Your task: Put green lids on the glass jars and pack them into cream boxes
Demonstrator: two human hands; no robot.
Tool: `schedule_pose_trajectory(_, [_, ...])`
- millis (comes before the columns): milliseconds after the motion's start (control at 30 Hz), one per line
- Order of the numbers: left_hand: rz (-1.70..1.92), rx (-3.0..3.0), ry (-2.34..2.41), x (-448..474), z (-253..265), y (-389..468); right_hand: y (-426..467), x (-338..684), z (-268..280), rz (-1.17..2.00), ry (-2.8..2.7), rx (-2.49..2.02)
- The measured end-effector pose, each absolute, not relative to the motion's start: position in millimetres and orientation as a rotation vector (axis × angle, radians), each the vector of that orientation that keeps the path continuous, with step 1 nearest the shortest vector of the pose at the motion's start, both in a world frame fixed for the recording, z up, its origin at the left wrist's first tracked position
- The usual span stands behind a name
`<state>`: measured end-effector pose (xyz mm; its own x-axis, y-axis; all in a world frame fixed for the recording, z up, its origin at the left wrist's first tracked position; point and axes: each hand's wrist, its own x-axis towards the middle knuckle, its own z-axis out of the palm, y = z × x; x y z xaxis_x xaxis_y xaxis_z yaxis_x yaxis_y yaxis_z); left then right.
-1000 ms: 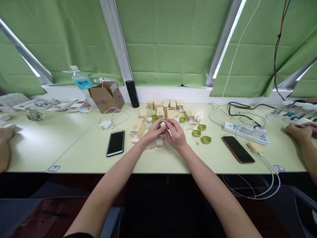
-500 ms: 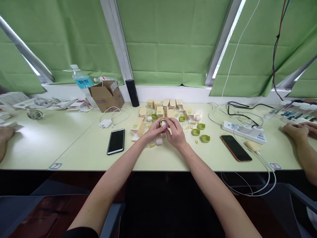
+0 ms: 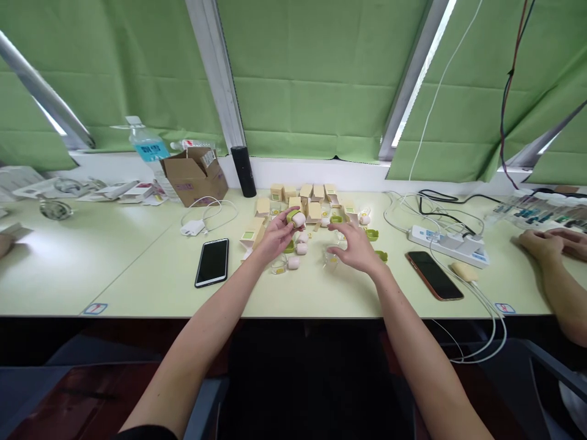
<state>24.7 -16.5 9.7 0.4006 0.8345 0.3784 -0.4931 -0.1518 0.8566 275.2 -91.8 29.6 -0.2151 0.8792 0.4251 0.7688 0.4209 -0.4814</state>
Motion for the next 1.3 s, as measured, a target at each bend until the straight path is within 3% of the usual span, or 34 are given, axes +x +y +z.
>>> schedule_pose_trajectory(300, [1.409,1.502,0.523,27,-1,-8,-96,282,20,0.338,-2.164,-1.582])
schedule_pose_trajectory(600, [1.467,1.537,0.595,25,9,-17,-50,252,22,1.023,-1.393,-0.789])
schedule_pose_trajectory(733, [1.44,1.577,0.594,26,11,-20,-47,230,8,1.189,-1.158,-0.662])
schedule_pose_trajectory(1300, [1.295,1.89,0.685,31,16,-32,-55,225,1,1.334,-1.118,-0.647])
